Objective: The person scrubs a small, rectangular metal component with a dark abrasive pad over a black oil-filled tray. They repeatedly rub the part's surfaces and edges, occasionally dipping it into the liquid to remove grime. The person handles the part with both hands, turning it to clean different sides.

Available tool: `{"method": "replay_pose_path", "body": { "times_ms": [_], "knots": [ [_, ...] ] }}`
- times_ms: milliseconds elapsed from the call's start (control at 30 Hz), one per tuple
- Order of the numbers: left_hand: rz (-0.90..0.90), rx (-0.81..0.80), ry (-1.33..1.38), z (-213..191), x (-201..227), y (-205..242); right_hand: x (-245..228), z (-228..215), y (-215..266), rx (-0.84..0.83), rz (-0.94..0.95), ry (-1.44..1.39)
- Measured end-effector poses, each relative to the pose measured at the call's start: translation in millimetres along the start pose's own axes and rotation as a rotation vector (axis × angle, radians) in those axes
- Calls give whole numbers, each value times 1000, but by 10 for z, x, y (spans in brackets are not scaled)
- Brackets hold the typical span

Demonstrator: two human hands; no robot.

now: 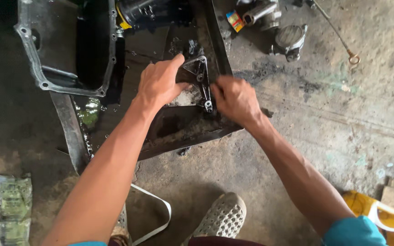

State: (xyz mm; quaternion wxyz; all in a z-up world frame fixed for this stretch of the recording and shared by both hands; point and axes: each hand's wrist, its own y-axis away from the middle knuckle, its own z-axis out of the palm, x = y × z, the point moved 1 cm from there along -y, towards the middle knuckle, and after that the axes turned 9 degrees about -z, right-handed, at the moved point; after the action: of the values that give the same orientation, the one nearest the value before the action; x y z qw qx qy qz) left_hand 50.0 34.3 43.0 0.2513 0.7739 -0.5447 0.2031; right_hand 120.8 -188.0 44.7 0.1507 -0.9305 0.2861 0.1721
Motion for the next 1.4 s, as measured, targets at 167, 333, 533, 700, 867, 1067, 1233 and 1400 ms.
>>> {"method": "replay_pose_path", "body": {
  "times_ms": [167,333,533,700,867,1067,1233,1400],
  "knots": [
    [-14,32,16,48,-25,16,-30,131,-65,-76,52,45],
    [113,194,96,129,-162,25,-11,73,34,-190,95,4],
    [-65,5,59,31,-83,16,-182,140,22,54,-120,241],
    [-55,1,57,83,-114,36,-61,83,83,-106,-20,96],
    [-12,73,53,23,-56,-9,-163,111,-9,65,-198,380],
    [-78,1,36,73,-173,17,-39,119,-41,-94,-11,47],
    [10,98,116,76,-207,80,-225,178,-3,159,-77,-38],
    [-15,81,120,199,-231,109,-92,115,-75,80,22,-83]
  ]
}}
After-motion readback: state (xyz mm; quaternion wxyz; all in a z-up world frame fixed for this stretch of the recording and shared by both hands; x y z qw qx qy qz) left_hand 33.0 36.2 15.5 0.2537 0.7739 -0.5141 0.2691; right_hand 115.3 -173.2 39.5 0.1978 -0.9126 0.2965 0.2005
